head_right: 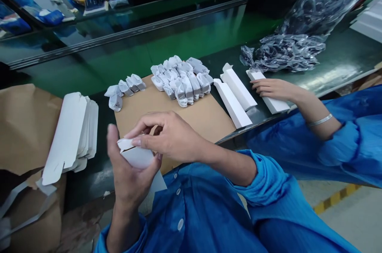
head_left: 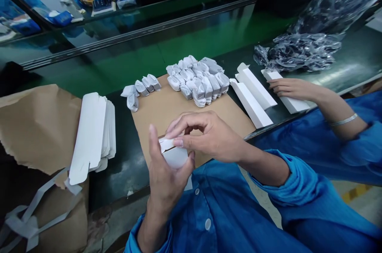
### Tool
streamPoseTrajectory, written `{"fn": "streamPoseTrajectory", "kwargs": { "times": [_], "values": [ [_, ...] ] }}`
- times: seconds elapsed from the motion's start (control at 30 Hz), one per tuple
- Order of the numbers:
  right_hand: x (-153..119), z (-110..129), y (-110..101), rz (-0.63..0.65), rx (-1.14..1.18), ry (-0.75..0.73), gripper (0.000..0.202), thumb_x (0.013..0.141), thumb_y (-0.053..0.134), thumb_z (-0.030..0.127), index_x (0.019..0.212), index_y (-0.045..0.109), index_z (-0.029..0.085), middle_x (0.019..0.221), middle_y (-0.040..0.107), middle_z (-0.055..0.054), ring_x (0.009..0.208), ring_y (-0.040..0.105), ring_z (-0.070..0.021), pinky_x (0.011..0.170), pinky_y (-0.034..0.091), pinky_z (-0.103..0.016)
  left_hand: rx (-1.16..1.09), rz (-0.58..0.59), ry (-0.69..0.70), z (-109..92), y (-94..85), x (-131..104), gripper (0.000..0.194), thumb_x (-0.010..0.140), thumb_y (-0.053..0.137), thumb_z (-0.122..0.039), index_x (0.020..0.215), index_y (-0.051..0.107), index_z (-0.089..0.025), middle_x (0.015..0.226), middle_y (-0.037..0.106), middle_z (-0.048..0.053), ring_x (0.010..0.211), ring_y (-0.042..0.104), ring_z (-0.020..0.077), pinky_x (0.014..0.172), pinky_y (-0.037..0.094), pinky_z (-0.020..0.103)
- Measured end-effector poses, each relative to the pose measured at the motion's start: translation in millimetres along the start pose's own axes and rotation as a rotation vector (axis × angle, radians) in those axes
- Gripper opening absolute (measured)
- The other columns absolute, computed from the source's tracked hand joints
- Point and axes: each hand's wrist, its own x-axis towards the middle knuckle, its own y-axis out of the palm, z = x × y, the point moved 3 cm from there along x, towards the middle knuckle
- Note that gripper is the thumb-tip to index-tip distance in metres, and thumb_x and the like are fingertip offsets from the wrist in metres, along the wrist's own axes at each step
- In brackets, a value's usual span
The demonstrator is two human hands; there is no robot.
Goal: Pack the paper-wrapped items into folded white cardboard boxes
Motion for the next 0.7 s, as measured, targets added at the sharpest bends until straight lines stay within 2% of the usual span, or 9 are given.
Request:
{"fn": "streamPoseTrajectory", "kwargs": {
  "times": [0.1,0.2,0.27,0.33,0.43,0.5,0.6,0.63,0.7],
  "values": [
    [-3,0,-1,-0.059,-0.070,-0.002,0.006,0.085,0.070,0.017,0.088,0.075,0.016,0.097,0.074,-0.004,0.095,0.069,-0.0161,0.083,0.055,-0.030,0.070,0.078,-0.044,4,-0.5,-2,0.096,0.076,0.078,-0.042,0.155,0.024,-0.028,0.152,0.041,0.017,0.124,0.060,0.0319,0.088,0.058,0.040],
    [-7,-5,1,-0.022,-0.089,-0.026,0.006,0.086,0.070,0.018,0.090,0.074,0.016,0.102,0.075,-0.005,0.101,0.069,-0.0171,0.091,0.055,-0.033,0.088,0.089,-0.056,4,-2.4,-1,0.091,0.078,0.075,-0.042,0.154,0.026,-0.027,0.149,0.045,0.018,0.119,0.062,0.0305,0.084,0.059,0.039],
    [-9,-12,5,-0.023,-0.132,-0.102,0.012,0.085,0.073,0.022,0.096,0.073,0.017,0.107,0.075,-0.005,0.106,0.069,-0.0174,0.096,0.054,-0.035,0.083,0.091,-0.064,2,-3.5,0,0.088,0.078,0.075,-0.041,0.152,0.030,-0.026,0.147,0.047,0.017,0.121,0.061,0.0306,0.086,0.058,0.040],
    [-11,-18,8,-0.101,-0.215,-0.220,0.013,0.086,0.072,0.024,0.098,0.072,0.018,0.109,0.075,-0.006,0.107,0.068,-0.0174,0.099,0.053,-0.038,0.066,0.083,-0.080,0,-4.0,-1,0.086,0.076,0.075,-0.040,0.150,0.034,-0.025,0.144,0.048,0.015,0.124,0.058,0.0308,0.093,0.056,0.042],
    [-18,-25,14,-0.160,-0.346,-0.354,0.010,0.093,0.063,0.025,0.096,0.070,0.019,0.109,0.075,-0.007,0.107,0.068,-0.0163,0.100,0.053,-0.038,0.022,0.074,-0.104,2,-2.3,-4,0.080,0.075,0.076,-0.039,0.144,0.040,-0.024,0.138,0.051,0.013,0.124,0.057,0.0298,0.097,0.052,0.042],
    [-25,-28,17,-0.108,-0.390,-0.332,0.023,0.093,0.064,0.032,0.112,0.067,0.019,0.124,0.070,-0.009,0.118,0.064,-0.0172,0.103,0.051,-0.037,-0.030,-0.004,-0.146,8,-1.9,-3,0.077,0.070,0.080,-0.040,0.136,0.045,-0.023,0.133,0.053,0.012,0.117,0.060,0.0287,0.093,0.054,0.041],
    [-39,-35,20,-0.119,-0.476,-0.183,0.075,0.083,0.073,0.050,0.145,0.046,0.019,0.150,0.051,-0.014,0.135,0.052,-0.0234,0.109,0.047,-0.040,-0.202,-0.322,-0.325,30,-5.7,7,0.064,0.074,0.079,-0.043,0.126,0.046,-0.024,0.117,0.056,0.006,0.088,0.066,0.0198,0.078,0.057,0.038],
    [-44,-40,22,-0.106,-0.520,-0.114,0.081,0.083,0.073,0.052,0.150,0.040,0.020,0.151,0.049,-0.014,0.135,0.052,-0.0251,0.109,0.046,-0.042,-0.292,-0.414,-0.397,39,-6.7,11,0.057,0.079,0.074,-0.044,0.124,0.045,-0.024,0.110,0.056,0.004,0.079,0.065,0.0166,0.074,0.058,0.037],
    [-48,-54,23,-0.023,-0.583,0.046,0.068,0.091,0.064,0.044,0.151,0.040,0.022,0.145,0.056,-0.011,0.127,0.059,-0.0246,0.104,0.049,-0.041,-0.433,-0.477,-0.476,56,-8.4,19,0.043,0.088,0.063,-0.046,0.122,0.046,-0.025,0.103,0.058,0.002,0.075,0.065,0.0161,0.074,0.059,0.040]
  ]
}}
